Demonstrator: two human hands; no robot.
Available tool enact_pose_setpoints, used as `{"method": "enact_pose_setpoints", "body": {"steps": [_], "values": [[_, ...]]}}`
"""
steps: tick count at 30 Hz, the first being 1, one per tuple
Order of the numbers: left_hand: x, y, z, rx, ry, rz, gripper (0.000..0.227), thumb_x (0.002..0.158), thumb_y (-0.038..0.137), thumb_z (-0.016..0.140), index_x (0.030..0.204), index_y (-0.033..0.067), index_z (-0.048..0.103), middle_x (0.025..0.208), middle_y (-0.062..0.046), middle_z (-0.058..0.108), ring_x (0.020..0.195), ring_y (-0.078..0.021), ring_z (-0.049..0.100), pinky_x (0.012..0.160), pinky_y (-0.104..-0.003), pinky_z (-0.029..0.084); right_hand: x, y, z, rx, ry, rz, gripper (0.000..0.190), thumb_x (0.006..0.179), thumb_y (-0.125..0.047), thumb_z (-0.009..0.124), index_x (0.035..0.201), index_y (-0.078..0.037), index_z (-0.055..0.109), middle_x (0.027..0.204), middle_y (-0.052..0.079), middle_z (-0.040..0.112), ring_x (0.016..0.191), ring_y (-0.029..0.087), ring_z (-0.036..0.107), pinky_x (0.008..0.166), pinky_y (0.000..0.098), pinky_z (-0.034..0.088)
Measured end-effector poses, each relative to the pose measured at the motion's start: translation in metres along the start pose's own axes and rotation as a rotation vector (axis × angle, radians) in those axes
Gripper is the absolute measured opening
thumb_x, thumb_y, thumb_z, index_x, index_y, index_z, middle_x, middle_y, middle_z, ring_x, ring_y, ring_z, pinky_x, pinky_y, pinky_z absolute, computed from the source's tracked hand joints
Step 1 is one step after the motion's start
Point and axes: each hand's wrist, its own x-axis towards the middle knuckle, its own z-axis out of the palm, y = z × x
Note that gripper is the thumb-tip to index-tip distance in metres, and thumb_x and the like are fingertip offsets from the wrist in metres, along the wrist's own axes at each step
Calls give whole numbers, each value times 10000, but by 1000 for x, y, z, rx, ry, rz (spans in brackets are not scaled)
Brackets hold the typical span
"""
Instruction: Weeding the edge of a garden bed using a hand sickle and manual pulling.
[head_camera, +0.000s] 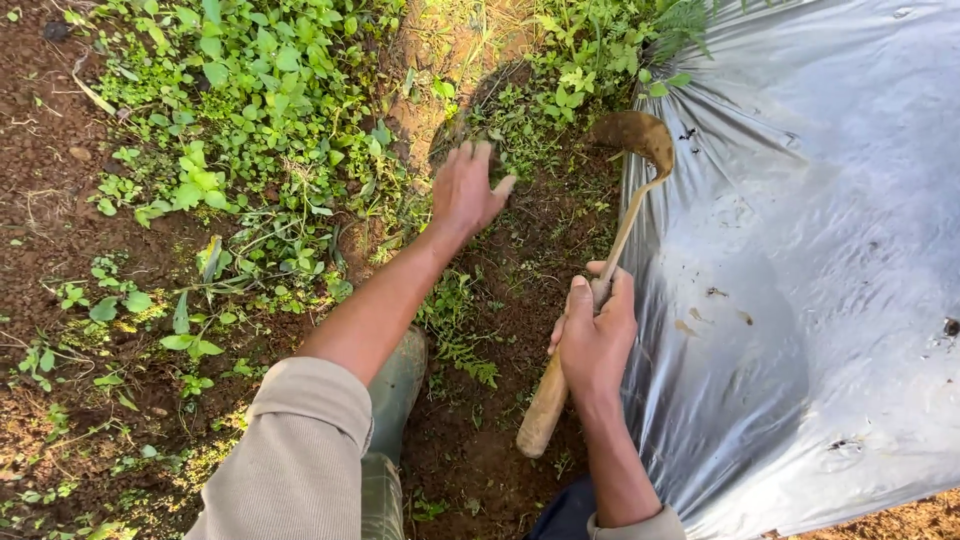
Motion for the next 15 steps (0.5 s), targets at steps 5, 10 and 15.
{"method": "enact_pose_setpoints", "body": {"steps": [5, 10, 15], "values": [[-5, 42, -37, 156, -21, 261, 655, 955, 346, 819, 1462, 52, 528, 1409, -208, 547, 1297, -338, 538, 1085, -476, 458, 15, 11, 7, 22, -29, -8, 203, 1060, -40, 465, 1228, 65, 506, 641, 116, 552, 372, 189, 587, 339, 319, 524], [22, 33, 5, 400, -169, 351, 627, 1033, 397, 690, 1579, 178, 472, 1557, -91, 493, 1278, -286, 508, 1034, -430, 400, 22, 10, 12, 36, -59, 7, 218, 1066, -35, 444, 1245, 82, 489, 661, 111, 546, 393, 183, 588, 352, 326, 532], [49, 8, 55, 246, -69, 380, 287, 986, 120, 684, 1273, 119, 693, 1163, -86, 633, 1006, -263, 603, 836, -383, 525, 22, 8, 13, 47, -40, 23, 218, 1063, -41, 444, 1242, 76, 487, 663, 104, 531, 394, 180, 581, 350, 328, 534]]}}
